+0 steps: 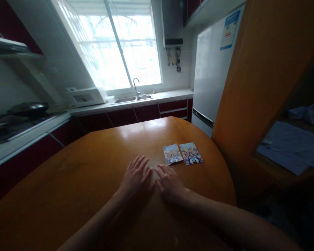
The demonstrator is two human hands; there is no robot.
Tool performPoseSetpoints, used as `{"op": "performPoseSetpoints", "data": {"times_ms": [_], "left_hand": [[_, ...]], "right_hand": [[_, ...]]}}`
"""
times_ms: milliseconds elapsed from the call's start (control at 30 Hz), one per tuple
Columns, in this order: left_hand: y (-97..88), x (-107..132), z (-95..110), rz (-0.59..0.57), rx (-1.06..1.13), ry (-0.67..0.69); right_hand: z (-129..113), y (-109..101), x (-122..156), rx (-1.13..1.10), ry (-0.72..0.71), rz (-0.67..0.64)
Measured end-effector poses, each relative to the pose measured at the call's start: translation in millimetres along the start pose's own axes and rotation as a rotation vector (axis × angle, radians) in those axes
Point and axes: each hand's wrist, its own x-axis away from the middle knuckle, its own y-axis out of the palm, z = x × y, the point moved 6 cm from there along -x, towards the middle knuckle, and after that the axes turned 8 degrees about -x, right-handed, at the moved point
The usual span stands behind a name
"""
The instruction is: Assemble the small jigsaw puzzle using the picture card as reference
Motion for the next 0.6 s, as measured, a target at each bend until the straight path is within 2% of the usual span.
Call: {"op": "performPoseSetpoints", "data": {"times_ms": [67, 167, 233, 333, 400, 467, 533, 600], "left_hand": [[-3.0, 36.1, -25.8, -0.058, -0.077, -0.091], [-1.6, 80.9, -47.9, -0.131, -0.117, -0.182], [3.3, 98.9, -50.7, -0.191, -0.122, -0.198], [7.7, 106.1, -46.1, -0.227, -0.119, -0.197], [5.8, 99.4, -39.3, -0.193, -0.115, -0.167], [1.5, 86.1, -27.3, -0.117, -0.098, -0.099], [-3.6, 68.7, -7.4, -0.008, -0.048, 0.004], [-7.6, 50.8, 22.1, 0.088, 0.044, 0.134]], "right_hand": [[-13.2, 20.6, -9.9, -0.005, -0.027, -0.046], [-22.6, 44.7, -15.1, -0.007, -0.065, -0.107], [-24.4, 55.1, -14.7, -0.003, -0.096, -0.143], [-26.0, 60.3, -13.6, 0.012, -0.127, -0.168], [-28.1, 53.5, -10.9, 0.034, -0.116, -0.150], [-32.6, 35.8, -0.3, 0.060, -0.103, -0.108], [-41.4, 6.3, 24.0, 0.070, -0.128, -0.039], [-51.7, -32.9, 64.7, 0.072, -0.166, 0.059]]}}
